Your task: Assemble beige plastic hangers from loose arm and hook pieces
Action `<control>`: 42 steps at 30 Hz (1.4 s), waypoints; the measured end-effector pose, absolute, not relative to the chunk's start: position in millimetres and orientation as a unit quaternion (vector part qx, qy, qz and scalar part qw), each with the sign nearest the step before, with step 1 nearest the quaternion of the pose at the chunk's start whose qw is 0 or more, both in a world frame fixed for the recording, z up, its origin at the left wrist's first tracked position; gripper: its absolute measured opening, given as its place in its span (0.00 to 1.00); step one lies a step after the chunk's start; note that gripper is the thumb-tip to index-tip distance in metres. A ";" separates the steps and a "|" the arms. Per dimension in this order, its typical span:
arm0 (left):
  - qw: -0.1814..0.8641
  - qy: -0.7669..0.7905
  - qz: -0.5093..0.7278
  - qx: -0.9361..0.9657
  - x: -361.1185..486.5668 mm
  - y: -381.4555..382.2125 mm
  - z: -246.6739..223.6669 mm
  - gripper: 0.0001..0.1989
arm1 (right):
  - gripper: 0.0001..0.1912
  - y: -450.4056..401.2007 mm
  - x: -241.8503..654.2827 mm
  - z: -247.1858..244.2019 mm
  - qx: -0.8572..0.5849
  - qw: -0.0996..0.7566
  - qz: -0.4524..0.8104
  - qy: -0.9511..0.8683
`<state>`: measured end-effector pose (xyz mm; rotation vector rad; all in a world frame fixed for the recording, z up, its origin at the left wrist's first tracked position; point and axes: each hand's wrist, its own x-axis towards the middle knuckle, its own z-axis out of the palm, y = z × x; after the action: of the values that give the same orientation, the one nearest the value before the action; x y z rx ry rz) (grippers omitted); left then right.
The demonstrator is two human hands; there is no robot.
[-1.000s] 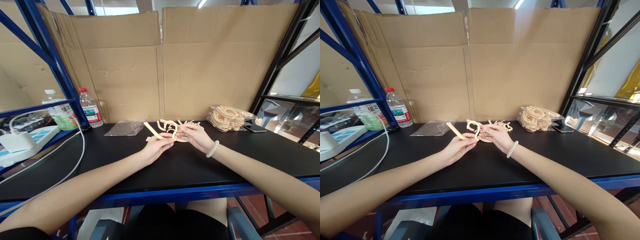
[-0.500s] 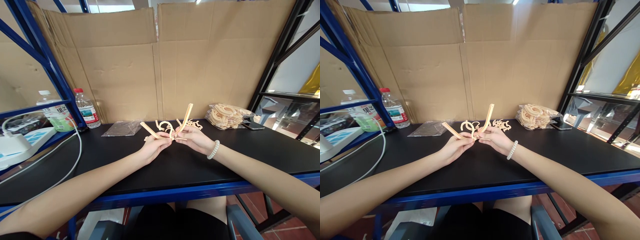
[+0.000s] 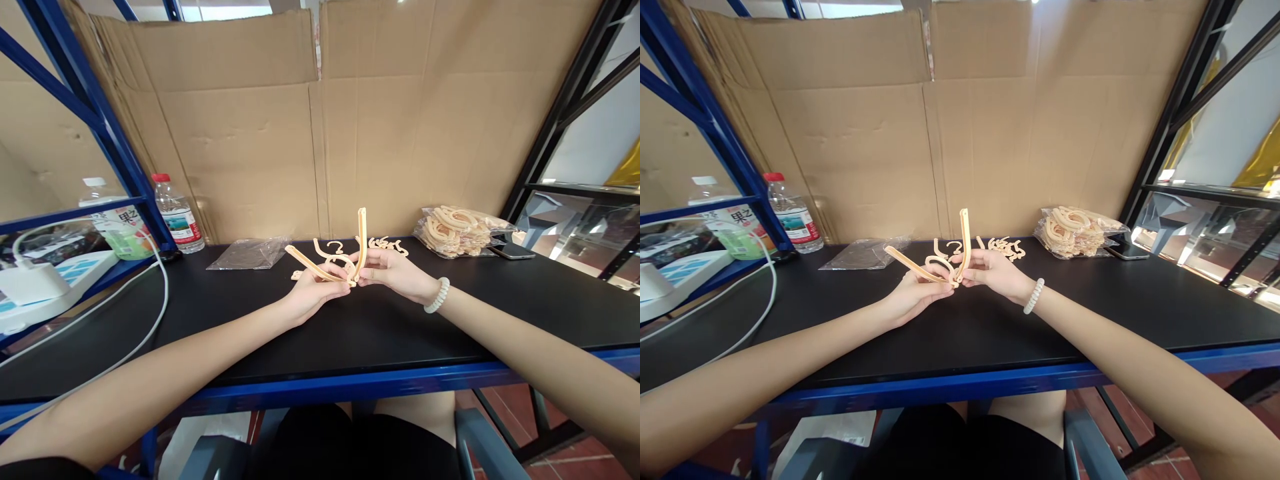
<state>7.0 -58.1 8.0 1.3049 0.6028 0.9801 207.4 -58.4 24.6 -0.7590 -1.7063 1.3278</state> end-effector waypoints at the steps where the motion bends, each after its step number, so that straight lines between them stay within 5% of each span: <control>1: 0.644 0.260 0.430 0.577 6.9 -58.2 8.1 0.10 | 0.17 -59.1 207.2 25.5 -0.305 0.409 0.523 -0.683; 42: 0.630 0.247 0.449 0.583 10.1 -62.0 6.1 0.09 | 0.10 -62.1 208.0 32.1 -0.282 0.388 0.448 -0.754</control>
<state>10.1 -62.0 6.1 1.3359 0.5667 1.0293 208.0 -62.1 32.1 -0.7180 -1.9193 1.1412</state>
